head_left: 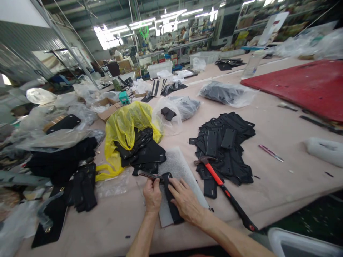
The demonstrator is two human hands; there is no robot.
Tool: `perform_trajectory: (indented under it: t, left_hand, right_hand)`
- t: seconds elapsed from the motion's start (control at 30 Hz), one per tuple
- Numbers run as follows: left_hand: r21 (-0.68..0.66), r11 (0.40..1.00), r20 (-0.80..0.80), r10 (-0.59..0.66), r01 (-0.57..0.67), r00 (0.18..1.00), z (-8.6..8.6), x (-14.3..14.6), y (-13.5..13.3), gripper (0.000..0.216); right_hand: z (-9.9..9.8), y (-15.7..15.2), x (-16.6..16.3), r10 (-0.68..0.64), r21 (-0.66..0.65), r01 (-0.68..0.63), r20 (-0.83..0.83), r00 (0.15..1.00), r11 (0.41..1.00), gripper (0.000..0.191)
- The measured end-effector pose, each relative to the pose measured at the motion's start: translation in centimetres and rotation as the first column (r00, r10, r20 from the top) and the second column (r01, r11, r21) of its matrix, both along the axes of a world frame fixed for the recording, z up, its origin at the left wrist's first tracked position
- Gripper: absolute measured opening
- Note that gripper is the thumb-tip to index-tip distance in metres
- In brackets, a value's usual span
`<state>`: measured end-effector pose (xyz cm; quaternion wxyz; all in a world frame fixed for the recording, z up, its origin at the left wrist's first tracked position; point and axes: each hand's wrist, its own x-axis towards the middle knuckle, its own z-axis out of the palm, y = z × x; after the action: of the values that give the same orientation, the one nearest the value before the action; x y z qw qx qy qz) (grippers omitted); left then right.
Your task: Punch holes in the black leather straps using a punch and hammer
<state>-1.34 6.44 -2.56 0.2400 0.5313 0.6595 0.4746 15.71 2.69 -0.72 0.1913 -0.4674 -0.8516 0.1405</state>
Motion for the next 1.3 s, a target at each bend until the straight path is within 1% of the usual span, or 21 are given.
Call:
perform_trajectory:
  t: [0.1,0.2,0.33,0.47,0.83,0.93,1.03,1.07,1.1,1.17,1.23,1.3]
  left_hand:
    - [0.003,0.999,0.021,-0.035,0.035,0.999,0.6,0.1,0.7,0.028]
    - [-0.007,0.995,0.037,-0.103,0.103,0.994,1.1,0.6,1.3,0.026]
    - [-0.015,0.981,0.048,-0.19,0.191,0.981,1.0,1.0,1.9,0.025]
    - [-0.017,0.979,0.017,-0.202,0.202,0.979,0.6,1.0,2.0,0.025]
    - [-0.015,0.969,-0.066,-0.248,0.248,0.966,0.5,0.9,1.8,0.026]
    - [0.003,0.964,-0.133,-0.265,0.268,0.955,0.1,1.0,1.9,0.026]
    - [0.039,0.956,-0.241,-0.274,0.292,0.931,-0.5,1.3,1.9,0.026]
    - [0.049,0.955,-0.271,-0.271,0.294,0.924,-0.7,1.4,1.9,0.026]
    - [0.058,0.954,-0.295,-0.266,0.295,0.918,-0.8,1.5,2.0,0.026]
    - [0.068,0.952,-0.324,-0.262,0.299,0.909,-1.0,1.6,2.0,0.025]
    - [0.082,0.948,-0.335,-0.264,0.307,0.904,-1.1,1.6,2.0,0.023]
    - [0.102,0.942,-0.343,-0.268,0.319,0.9,-1.1,1.6,2.0,0.022]
  right_hand:
    - [0.1,-0.2,0.1,0.021,-0.03,-0.021,-0.02,1.0,0.999,0.045]
    - [0.1,0.0,0.2,0.014,-0.061,-0.015,-0.026,1.0,0.998,0.046]
    - [-0.1,0.2,0.4,0.017,-0.084,-0.022,-0.066,0.998,0.996,0.047]
    - [-0.2,0.2,0.5,0.012,-0.098,-0.023,-0.111,0.994,0.995,0.046]
    - [-0.3,0.5,1.0,-0.007,-0.138,-0.017,-0.173,0.985,0.99,0.047]
    - [-0.4,0.4,0.9,-0.011,-0.146,-0.018,-0.196,0.981,0.989,0.046]
    - [0.2,0.4,1.5,0.0,-0.131,-0.033,-0.245,0.97,0.991,0.044]
    - [0.6,0.4,2.1,-0.016,-0.112,-0.014,-0.261,0.965,0.994,0.042]
    - [1.0,0.5,3.0,-0.055,-0.09,0.032,-0.271,0.961,0.995,0.04]
    - [1.9,0.6,5.5,-0.205,-0.051,0.199,-0.237,0.95,0.979,0.034]
    - [2.4,0.8,8.7,-0.403,-0.032,0.401,-0.085,0.911,0.915,0.029]
    - [2.2,0.9,11.9,-0.531,-0.052,0.542,0.146,0.835,0.839,0.025]
